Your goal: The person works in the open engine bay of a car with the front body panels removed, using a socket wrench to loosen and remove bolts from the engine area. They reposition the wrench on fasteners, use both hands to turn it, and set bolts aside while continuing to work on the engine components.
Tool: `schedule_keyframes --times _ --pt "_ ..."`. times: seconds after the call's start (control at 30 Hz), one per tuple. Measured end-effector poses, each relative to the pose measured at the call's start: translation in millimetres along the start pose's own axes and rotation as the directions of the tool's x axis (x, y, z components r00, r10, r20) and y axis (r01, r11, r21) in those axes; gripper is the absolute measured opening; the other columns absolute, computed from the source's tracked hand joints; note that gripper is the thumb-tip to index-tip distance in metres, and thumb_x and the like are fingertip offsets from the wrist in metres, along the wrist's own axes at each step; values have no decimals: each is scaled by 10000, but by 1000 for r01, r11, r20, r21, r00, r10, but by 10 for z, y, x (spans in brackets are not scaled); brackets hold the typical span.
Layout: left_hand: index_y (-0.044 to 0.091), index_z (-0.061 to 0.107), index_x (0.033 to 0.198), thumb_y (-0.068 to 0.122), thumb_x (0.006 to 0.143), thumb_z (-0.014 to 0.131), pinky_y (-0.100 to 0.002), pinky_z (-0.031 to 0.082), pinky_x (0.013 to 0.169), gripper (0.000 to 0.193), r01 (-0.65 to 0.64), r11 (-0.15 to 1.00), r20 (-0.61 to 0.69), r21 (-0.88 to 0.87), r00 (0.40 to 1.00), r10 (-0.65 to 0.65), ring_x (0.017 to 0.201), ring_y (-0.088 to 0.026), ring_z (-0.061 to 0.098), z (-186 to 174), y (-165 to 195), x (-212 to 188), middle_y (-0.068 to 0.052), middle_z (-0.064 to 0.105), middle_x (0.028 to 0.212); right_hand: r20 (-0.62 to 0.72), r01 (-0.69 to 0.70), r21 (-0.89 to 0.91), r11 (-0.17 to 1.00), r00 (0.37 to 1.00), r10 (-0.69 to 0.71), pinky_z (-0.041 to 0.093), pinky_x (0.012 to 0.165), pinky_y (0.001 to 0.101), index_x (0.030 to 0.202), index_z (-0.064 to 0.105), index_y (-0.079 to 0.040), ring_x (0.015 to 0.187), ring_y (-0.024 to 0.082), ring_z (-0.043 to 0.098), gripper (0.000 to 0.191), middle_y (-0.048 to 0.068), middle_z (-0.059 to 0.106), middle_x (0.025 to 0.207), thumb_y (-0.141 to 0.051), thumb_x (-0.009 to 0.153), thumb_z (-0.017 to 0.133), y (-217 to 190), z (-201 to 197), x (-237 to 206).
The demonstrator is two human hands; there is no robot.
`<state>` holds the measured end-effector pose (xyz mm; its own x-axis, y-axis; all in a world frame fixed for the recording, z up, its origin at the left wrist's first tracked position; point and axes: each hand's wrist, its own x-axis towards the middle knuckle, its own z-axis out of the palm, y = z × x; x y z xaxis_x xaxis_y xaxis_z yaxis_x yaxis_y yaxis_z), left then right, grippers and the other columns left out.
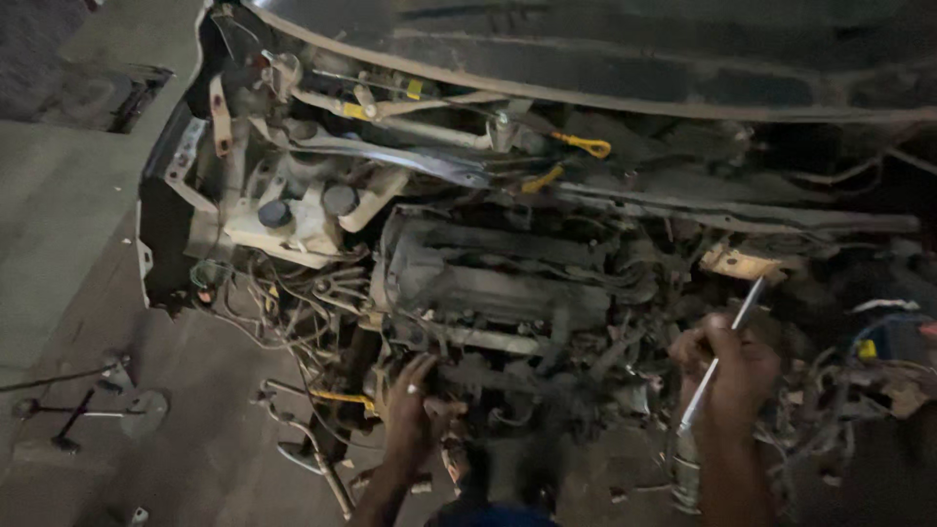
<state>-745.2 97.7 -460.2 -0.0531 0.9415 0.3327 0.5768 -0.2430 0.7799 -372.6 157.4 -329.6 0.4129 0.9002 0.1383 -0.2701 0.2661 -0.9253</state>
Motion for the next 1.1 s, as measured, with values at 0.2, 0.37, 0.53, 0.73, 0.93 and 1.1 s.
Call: schedule_keyframes --times 0.2,0.37,0.53,0.73,0.93,1.1 --pt "217 548 1417 416 602 923 -561 396 985 919 -71 949 149 308 988 25 1256 -478 488 161 364 -10 -231 559 1330 230 -15 246 969 972 -43 303 679 452 873 556 12 610 160 329 322 49 420 625 -173 1137 535 -708 -308 -378" --pt "271 597 1387 380 794 841 -531 488 981 650 42 835 280 549 932 -231 1203 -443 565 200 581 173 -186 576 1224 397 -26 237 971 915 -73 309 744 451 845 526 -26 621 144 313 367 42 393 634 -186 1175 512 -918 -461 -562" --pt "232 626 1338 337 651 879 -512 549 907 740 137 930 196 341 957 -213 1130 -436 630 188 648 177 -215 548 1340 356 -60 296 953 933 -52 349 705 458 919 591 3 628 178 367 274 48 425 651 -156 1135 535 -832 -729 -733" --pt "270 610 1409 402 609 901 -514 547 902 862 197 872 254 448 907 -335 1133 -421 632 196 671 108 -213 507 1390 218 -3 212 977 975 -44 390 649 425 908 642 72 624 172 462 252 47 510 650 -61 1111 573 -533 -1179 -784" --pt "208 629 1292 558 640 900 -494 551 912 788 68 813 307 579 905 -294 1100 -387 663 153 537 142 -161 607 1240 4 -104 87 991 995 104 420 683 380 1045 638 87 698 154 491 138 133 632 877 -25 1073 564 -111 -1306 -788" --pt "188 647 1305 511 623 888 -536 500 854 792 -52 904 243 424 968 -58 1080 -454 626 168 371 53 -194 602 1213 213 -34 -47 998 976 43 489 717 384 1066 676 87 736 183 556 202 137 653 832 -84 1077 571 -404 -999 -827"
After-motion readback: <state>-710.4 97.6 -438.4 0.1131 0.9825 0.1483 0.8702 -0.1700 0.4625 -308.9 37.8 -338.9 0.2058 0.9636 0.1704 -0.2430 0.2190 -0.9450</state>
